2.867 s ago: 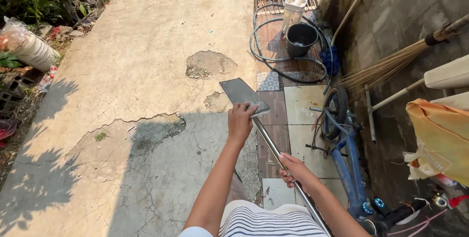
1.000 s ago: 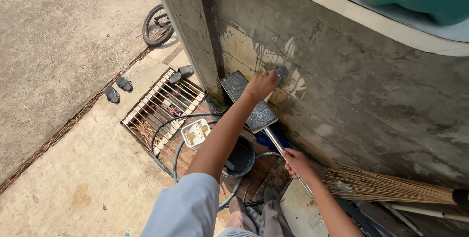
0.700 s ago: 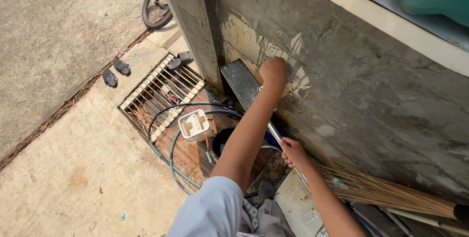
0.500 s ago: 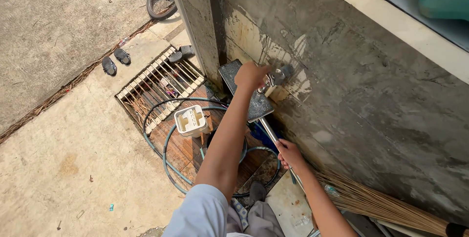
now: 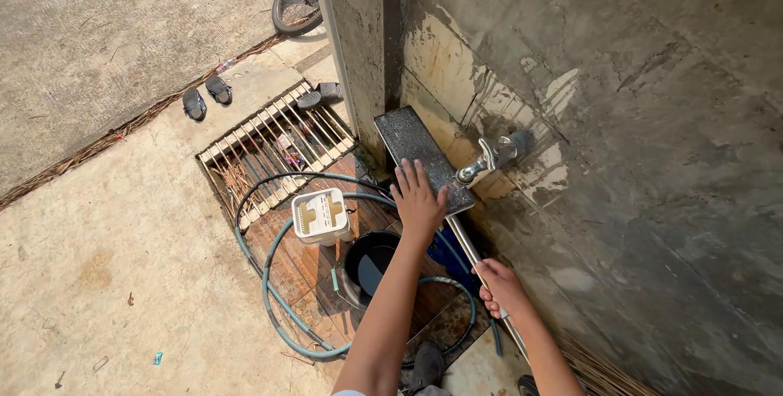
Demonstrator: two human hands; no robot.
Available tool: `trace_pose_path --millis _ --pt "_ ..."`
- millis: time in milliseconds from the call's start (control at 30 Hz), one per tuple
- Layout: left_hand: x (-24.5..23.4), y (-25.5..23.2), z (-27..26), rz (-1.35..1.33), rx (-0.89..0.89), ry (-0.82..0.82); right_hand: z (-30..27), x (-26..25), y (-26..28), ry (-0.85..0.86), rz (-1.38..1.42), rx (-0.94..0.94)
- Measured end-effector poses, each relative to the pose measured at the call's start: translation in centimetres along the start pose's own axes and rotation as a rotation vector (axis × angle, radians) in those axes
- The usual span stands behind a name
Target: Mop the tile floor and then wash the mop head.
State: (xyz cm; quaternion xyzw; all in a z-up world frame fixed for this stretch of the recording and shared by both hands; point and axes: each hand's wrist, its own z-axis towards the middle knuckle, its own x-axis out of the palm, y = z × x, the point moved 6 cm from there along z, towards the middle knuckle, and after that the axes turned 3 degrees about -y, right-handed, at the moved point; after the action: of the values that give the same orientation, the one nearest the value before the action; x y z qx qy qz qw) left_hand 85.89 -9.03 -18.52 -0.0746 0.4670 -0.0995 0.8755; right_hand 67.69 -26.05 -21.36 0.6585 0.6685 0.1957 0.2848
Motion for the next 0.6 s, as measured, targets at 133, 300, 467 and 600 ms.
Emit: trace_pose_path --millis 133,300,467,600 --pt "6.9 4.5 -4.0 -0.648 -0.977 0.656 3.1 0.5 -0.9 0.047 0.01 -0.02" --pt "16.4 3.8 -10.3 -0.922 -0.911 0.57 6.8 3.3 2.7 0.125 0.139 0.122" --pt "7.2 2.5 -6.9 -0.873 -0.938 0.537 14.4 5.0 0.4 0.128 0.063 0.094" --pt "4.1 -1.0 -7.0 -0.079 0.174 0.167 16.9 5.4 -1.2 0.111 0.087 0.094"
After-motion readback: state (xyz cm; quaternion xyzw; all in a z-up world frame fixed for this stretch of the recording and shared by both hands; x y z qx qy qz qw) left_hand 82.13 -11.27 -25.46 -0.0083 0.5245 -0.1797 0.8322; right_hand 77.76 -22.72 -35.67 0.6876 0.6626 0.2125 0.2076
